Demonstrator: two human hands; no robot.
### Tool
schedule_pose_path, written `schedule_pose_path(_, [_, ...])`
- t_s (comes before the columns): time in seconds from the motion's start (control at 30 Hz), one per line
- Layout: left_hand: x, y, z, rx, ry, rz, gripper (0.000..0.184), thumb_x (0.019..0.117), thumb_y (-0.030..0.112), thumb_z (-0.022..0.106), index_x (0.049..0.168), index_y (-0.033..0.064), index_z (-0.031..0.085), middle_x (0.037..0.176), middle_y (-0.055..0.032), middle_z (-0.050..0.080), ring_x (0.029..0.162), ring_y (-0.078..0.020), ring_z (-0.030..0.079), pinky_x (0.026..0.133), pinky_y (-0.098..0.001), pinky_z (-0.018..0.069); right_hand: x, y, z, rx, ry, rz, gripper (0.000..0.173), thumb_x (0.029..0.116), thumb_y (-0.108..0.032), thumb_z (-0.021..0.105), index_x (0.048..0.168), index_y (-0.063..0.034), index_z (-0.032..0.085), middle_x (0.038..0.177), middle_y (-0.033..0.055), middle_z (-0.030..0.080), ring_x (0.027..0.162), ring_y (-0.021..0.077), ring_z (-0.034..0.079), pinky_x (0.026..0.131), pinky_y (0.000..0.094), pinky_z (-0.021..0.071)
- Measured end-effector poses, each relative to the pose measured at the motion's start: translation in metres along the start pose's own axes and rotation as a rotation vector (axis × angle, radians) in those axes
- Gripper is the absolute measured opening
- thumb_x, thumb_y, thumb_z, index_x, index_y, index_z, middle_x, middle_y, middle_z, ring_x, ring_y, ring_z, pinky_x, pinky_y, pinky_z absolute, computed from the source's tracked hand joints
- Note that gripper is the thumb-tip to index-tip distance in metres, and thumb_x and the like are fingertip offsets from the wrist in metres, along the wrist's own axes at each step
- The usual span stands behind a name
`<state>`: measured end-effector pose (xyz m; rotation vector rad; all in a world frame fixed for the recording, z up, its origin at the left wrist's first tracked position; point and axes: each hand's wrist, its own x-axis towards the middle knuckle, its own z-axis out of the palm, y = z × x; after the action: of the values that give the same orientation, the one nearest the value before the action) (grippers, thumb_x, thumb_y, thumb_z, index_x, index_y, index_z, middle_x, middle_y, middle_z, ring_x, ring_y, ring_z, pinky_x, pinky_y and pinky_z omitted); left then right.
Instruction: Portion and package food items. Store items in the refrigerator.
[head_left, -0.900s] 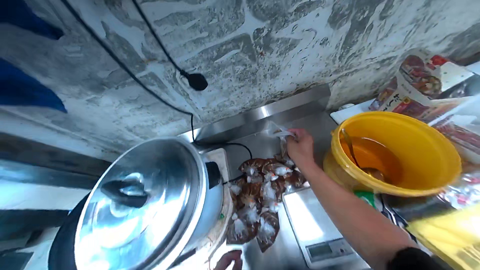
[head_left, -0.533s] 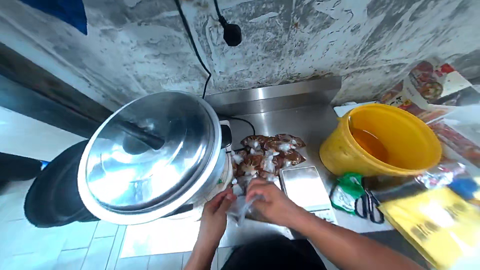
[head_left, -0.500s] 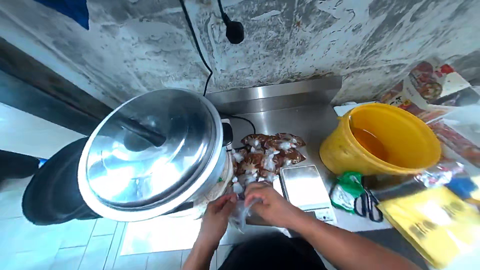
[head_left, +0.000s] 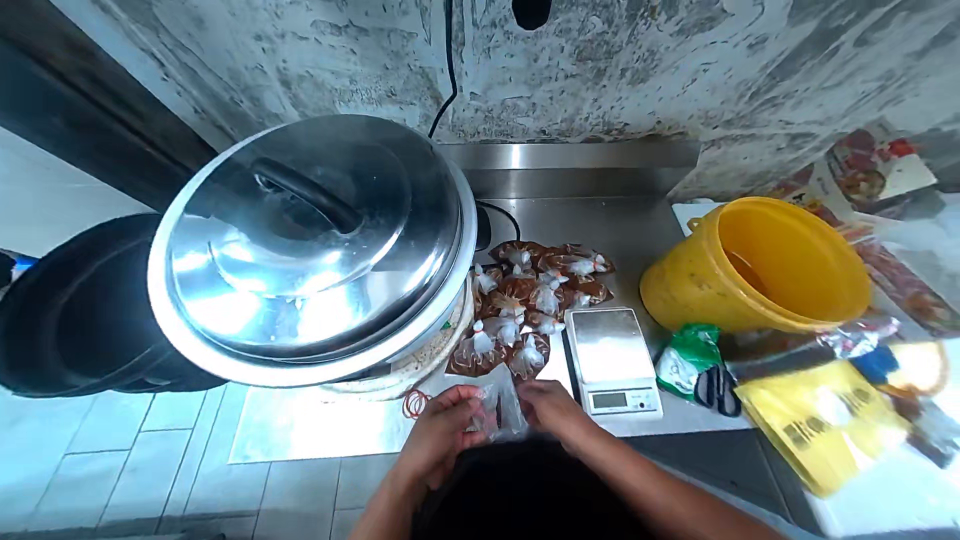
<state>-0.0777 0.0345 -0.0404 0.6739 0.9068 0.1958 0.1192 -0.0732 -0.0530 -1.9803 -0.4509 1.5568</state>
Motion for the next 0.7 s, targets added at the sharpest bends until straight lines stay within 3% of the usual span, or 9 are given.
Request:
schedule_pose_path(0.03, [0.000, -0.001, -0.001, -0.034, -0.024, -0.012, 0.019, 0.1029, 0.008, 0.054, 0.117, -0.0018, 0.063, 0.097, -0.0160, 0.071, 0.088, -0.0286, 0.072, 0.080, -0.0469, 0.0625, -0.002, 0.001, 0.002, 0.009, -0.051, 0.036, 0.033, 0.1065, -0.025, 0.048, 0.122, -0.0041, 0.068, 0.095, 0.0097, 0.068, 0.080, 0.0178, 0.064, 0.074, 0.0387, 0.0546])
schedule_pose_path(0.17, [0.003, 0.000, -0.002, -0.092, -0.149, -0.036, 0.024, 0.0987, 0.002, 0.056, 0.122, -0.0022, 0.061, 0.105, -0.0182, 0.070, 0.095, -0.0310, 0.071, 0.085, -0.0500, 0.0611, -0.004, 0.001, 0.005, 0.272, -0.191, 0.093, 0.029, 0.1030, -0.021, 0.054, 0.125, -0.0047, 0.063, 0.108, 0.0123, 0.069, 0.097, 0.0238, 0.068, 0.082, 0.0445, 0.0579])
schedule_pose_path(0.2, [0.002, 0.001, -0.001, -0.087, -0.159, -0.030, 0.028, 0.0961, -0.001, 0.058, 0.124, -0.0021, 0.060, 0.107, -0.0178, 0.070, 0.096, -0.0305, 0.071, 0.085, -0.0495, 0.0611, -0.003, 0.003, 0.005, 0.360, -0.195, 0.081, 0.027, 0.1018, -0.019, 0.056, 0.123, -0.0041, 0.062, 0.105, 0.0123, 0.069, 0.094, 0.0240, 0.069, 0.080, 0.0443, 0.0587])
schedule_pose_path(0.3, [-0.004, 0.007, 0.000, 0.041, -0.058, 0.056, 0.035, 0.0896, -0.004, 0.066, 0.124, -0.0027, 0.060, 0.102, -0.0163, 0.070, 0.089, -0.0274, 0.072, 0.078, -0.0436, 0.0636, -0.012, -0.001, 0.002, 0.448, -0.065, -0.009, 0.016, 0.1007, -0.015, 0.060, 0.109, -0.0008, 0.062, 0.081, 0.0065, 0.064, 0.068, 0.0168, 0.064, 0.064, 0.0342, 0.0570])
schedule_pose_path(0.4, [-0.018, 0.013, 0.001, 0.383, 0.153, 0.232, 0.030, 0.0879, -0.003, 0.069, 0.117, -0.0017, 0.063, 0.094, -0.0116, 0.073, 0.077, -0.0236, 0.075, 0.067, -0.0382, 0.0659, -0.033, -0.014, -0.005, 0.194, 0.177, -0.122, 0.013, 0.0973, -0.014, 0.066, 0.098, -0.0007, 0.067, 0.077, 0.0069, 0.069, 0.063, 0.0163, 0.067, 0.060, 0.0323, 0.0594])
schedule_pose_path(0.47, [-0.037, 0.017, 0.008, 0.544, 0.264, 0.327, 0.024, 0.0883, 0.000, 0.069, 0.111, 0.0026, 0.066, 0.093, -0.0054, 0.074, 0.070, -0.0192, 0.074, 0.059, -0.0348, 0.0655, -0.048, -0.020, -0.008, -0.038, 0.316, -0.215, 0.012, 0.0931, -0.019, 0.067, 0.091, -0.0069, 0.069, 0.076, 0.0033, 0.070, 0.064, 0.0155, 0.069, 0.063, 0.0351, 0.0613])
schedule_pose_path(0.53, [-0.052, 0.018, 0.015, 0.615, 0.324, 0.432, 0.018, 0.0882, 0.002, 0.069, 0.106, 0.0057, 0.068, 0.090, -0.0017, 0.074, 0.062, -0.0156, 0.072, 0.054, -0.0315, 0.0641, -0.063, -0.025, -0.010, -0.194, 0.400, -0.318, 0.013, 0.0904, -0.023, 0.066, 0.085, -0.0118, 0.069, 0.070, -0.0011, 0.067, 0.060, 0.0110, 0.065, 0.058, 0.0326, 0.0577])
schedule_pose_path(0.63, [-0.057, 0.017, 0.013, 0.729, 0.366, 0.575, 0.013, 0.0882, 0.010, 0.067, 0.101, 0.0096, 0.070, 0.084, 0.0029, 0.072, 0.064, -0.0099, 0.070, 0.057, -0.0281, 0.0626, -0.077, -0.031, -0.011, -0.344, 0.465, -0.471, 0.015, 0.0885, -0.026, 0.063, 0.079, -0.0151, 0.067, 0.064, -0.0055, 0.060, 0.055, 0.0058, 0.057, 0.052, 0.0287, 0.0485])
schedule_pose_path(0.7, [-0.064, 0.022, 0.014, 0.805, 0.372, 0.659, 0.010, 0.0888, 0.014, 0.065, 0.097, 0.0118, 0.071, 0.082, 0.0053, 0.071, 0.066, -0.0063, 0.069, 0.058, -0.0256, 0.0620, -0.083, -0.029, -0.011, -0.371, 0.541, -0.685, 0.016, 0.0884, -0.023, 0.062, 0.076, -0.0147, 0.066, 0.062, -0.0071, 0.059, 0.052, 0.0013, 0.054, 0.047, 0.0228, 0.0465])
